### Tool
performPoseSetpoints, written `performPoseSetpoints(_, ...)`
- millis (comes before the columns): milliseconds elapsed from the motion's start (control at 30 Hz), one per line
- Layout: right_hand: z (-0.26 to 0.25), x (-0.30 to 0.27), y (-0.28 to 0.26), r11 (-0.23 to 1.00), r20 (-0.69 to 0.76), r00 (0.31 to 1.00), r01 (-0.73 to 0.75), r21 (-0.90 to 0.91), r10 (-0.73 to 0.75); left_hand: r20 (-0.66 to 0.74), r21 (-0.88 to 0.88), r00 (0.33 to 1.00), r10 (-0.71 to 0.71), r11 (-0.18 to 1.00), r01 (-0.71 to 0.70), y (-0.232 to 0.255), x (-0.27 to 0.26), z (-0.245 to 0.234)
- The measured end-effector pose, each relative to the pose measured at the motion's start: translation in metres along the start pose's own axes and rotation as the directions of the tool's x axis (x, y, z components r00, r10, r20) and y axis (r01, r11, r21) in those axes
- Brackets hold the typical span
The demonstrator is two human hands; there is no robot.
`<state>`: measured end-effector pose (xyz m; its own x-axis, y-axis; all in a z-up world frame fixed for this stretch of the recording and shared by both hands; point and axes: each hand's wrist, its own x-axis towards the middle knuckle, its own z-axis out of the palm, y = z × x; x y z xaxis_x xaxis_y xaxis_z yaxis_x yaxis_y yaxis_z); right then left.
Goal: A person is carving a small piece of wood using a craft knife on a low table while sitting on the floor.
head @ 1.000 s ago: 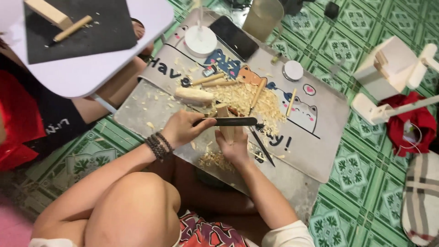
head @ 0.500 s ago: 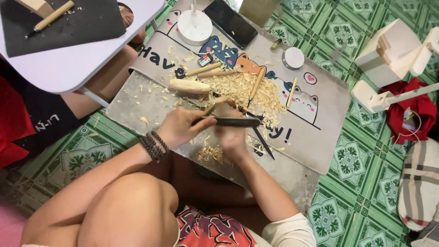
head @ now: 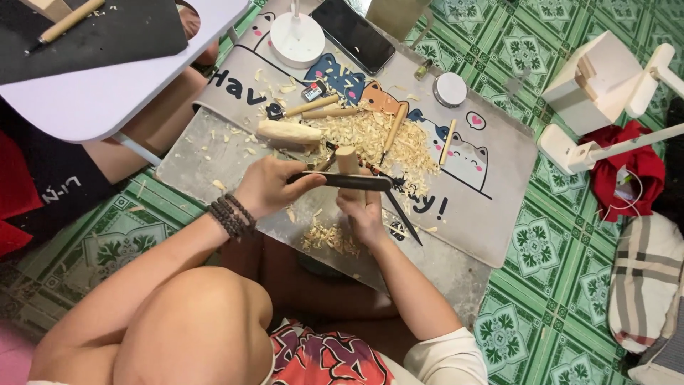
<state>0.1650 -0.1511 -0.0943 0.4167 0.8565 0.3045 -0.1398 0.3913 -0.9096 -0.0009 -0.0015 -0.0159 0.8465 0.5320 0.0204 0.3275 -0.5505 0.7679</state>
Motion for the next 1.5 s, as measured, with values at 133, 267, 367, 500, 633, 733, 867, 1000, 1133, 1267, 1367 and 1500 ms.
performPoseSetpoints(133, 0.03, 0.011, -0.041, 0.975, 0.098, 0.995, -0.055, 0.214, 0.035, 0.001, 0.132, 0.997, 0.074, 0.989, -0.073, 0.04, -0.004, -0.017)
performPoseSetpoints(267, 0.014, 0.009, -0.028, 0.918, 0.074, 0.991, -0.131, 0.374, 0.111, 0.052, -0.071, 0.997, -0.05, 0.996, 0.054, -0.005, 0.005, 0.0)
performPoseSetpoints(367, 0.013, 0.015, -0.034, 0.819, 0.189, 0.96, -0.276, 0.504, 0.207, -0.042, 0.017, 0.998, -0.055, 0.998, 0.055, -0.01, 0.0, -0.008)
performPoseSetpoints(500, 0.013, 0.011, -0.025, 0.802, 0.28, 0.938, -0.323, 0.503, 0.203, -0.013, -0.046, 0.999, -0.038, 0.998, 0.037, -0.002, -0.001, 0.0)
performPoseSetpoints(633, -0.021, 0.003, 0.02, 0.786, 0.299, 0.926, -0.358, 0.505, 0.23, 0.022, -0.091, 0.998, -0.059, 0.994, 0.06, -0.02, 0.005, 0.005)
performPoseSetpoints(733, -0.004, 0.011, -0.004, 0.725, 0.315, 0.913, -0.4, 0.56, 0.261, -0.007, -0.029, 0.998, -0.057, 0.998, 0.057, -0.006, 0.002, -0.004)
performPoseSetpoints(867, -0.017, 0.004, 0.015, 0.729, 0.309, 0.911, -0.406, 0.551, 0.273, 0.063, -0.087, 0.998, 0.004, 0.996, 0.001, 0.011, 0.005, -0.014)
performPoseSetpoints(1000, -0.017, 0.017, -0.016, 0.625, 0.211, 0.898, -0.423, 0.656, 0.386, -0.119, -0.067, 0.982, -0.144, 0.988, 0.137, -0.031, 0.004, -0.025)
performPoseSetpoints(1133, -0.01, 0.024, -0.037, 0.682, 0.085, 0.916, -0.352, 0.64, 0.393, -0.222, 0.041, 0.95, -0.219, 0.972, 0.233, -0.053, -0.004, -0.006)
performPoseSetpoints(1267, -0.008, 0.023, -0.028, 0.733, 0.102, 0.914, -0.378, 0.566, 0.393, -0.236, 0.368, 0.968, 0.089, 0.93, 0.004, -0.026, -0.013, -0.014)
performPoseSetpoints(1367, -0.011, 0.021, -0.022, 0.756, 0.114, 0.913, -0.391, 0.525, 0.393, -0.407, 0.613, 0.772, 0.489, 0.773, -0.166, -0.063, -0.025, -0.032)
performPoseSetpoints(1500, -0.008, 0.02, -0.02, 0.822, 0.051, 0.92, -0.371, 0.432, 0.388, -0.662, 0.589, 0.618, 0.423, 0.804, 0.08, -0.144, -0.089, -0.087)
